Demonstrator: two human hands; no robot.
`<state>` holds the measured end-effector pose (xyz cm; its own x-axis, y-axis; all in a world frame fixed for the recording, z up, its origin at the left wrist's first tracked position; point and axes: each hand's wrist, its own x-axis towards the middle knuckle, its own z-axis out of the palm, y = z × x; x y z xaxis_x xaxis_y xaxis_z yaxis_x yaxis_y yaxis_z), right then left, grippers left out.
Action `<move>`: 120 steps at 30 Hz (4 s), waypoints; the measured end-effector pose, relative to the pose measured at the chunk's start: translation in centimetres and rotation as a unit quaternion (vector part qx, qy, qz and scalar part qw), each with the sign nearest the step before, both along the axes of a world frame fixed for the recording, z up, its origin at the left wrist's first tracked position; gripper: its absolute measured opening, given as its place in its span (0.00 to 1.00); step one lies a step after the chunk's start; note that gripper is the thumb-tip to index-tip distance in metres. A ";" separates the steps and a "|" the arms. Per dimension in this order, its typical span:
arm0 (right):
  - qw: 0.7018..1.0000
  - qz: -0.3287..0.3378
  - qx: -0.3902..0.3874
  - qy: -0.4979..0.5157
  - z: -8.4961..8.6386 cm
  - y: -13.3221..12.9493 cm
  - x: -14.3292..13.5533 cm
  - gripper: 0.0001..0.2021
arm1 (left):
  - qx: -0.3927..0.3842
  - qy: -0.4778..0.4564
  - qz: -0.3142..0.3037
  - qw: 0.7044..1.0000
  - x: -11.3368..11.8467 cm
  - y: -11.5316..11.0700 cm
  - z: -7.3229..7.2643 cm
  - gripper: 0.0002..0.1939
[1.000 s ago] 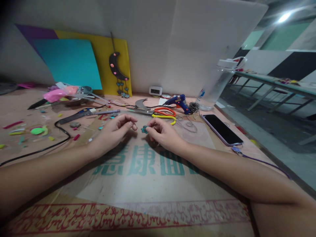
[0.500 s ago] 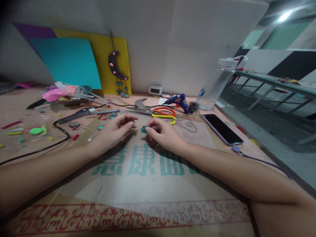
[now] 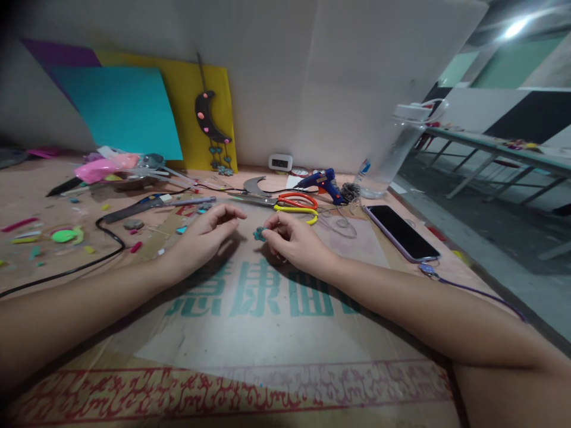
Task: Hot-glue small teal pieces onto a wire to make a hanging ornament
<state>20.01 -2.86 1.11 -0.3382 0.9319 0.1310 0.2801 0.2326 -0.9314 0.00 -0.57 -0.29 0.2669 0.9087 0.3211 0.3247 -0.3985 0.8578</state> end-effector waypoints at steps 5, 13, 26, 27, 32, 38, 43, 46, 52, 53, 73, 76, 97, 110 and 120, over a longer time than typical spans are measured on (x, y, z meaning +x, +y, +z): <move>1.000 0.002 0.007 -0.006 0.1 -0.1 0.0 0.07 | -0.045 -0.009 -0.021 0.999 0.0 0.0 -0.2 0.10; 1.000 0.016 0.019 -0.008 -0.4 0.1 0.3 0.09 | 0.017 0.066 -0.050 0.996 0.1 -0.7 0.2 0.13; 0.998 0.035 0.016 -0.042 -0.1 -0.2 0.2 0.09 | 0.126 0.132 -0.073 0.980 0.1 -0.9 0.7 0.13; 0.998 0.035 0.018 -0.044 -0.2 -0.1 0.2 0.09 | 0.126 0.135 -0.071 0.980 0.1 -1.0 0.7 0.12; 0.998 0.037 0.021 -0.051 -0.4 -0.1 0.3 0.09 | 0.129 0.154 -0.067 0.977 0.1 -1.0 0.7 0.12; 0.997 0.035 0.031 -0.060 -0.3 -0.1 0.2 0.09 | 0.133 0.167 -0.079 0.974 0.1 -1.0 0.6 0.13; 0.998 0.040 0.021 -0.038 -0.4 -0.1 0.3 0.11 | 0.120 0.145 -0.076 0.979 0.0 -1.0 0.6 0.18; 0.999 0.038 0.017 -0.021 -0.4 -0.1 0.3 0.12 | 0.100 0.125 -0.060 0.985 0.1 -1.0 0.6 0.19; 0.999 0.023 0.024 -0.015 -0.2 -0.2 0.3 0.11 | 0.093 0.165 -0.057 0.980 0.3 -1.2 0.6 0.11; 0.999 0.023 0.025 -0.017 -0.2 -0.1 0.3 0.11 | 0.100 0.171 -0.058 0.978 0.3 -1.2 0.6 0.11; 0.999 0.023 0.008 -0.026 -0.1 -0.3 0.1 0.12 | 0.095 0.169 -0.068 0.979 0.2 -1.2 0.6 0.12; 1.000 0.020 0.004 -0.011 -0.2 -0.2 0.1 0.12 | 0.077 0.161 -0.064 0.982 0.2 -1.2 0.7 0.11; 0.998 0.031 0.027 -0.043 -0.2 -0.1 0.1 0.08 | 0.087 0.174 -0.050 0.980 0.1 -1.1 0.5 0.09; 0.999 0.023 0.019 -0.011 -0.3 0.0 0.2 0.09 | 0.059 0.125 -0.053 0.989 0.4 -1.5 0.9 0.16; 0.999 0.040 0.013 -0.025 -0.5 0.0 0.4 0.10 | 0.092 0.156 -0.059 0.982 0.2 -1.3 0.5 0.09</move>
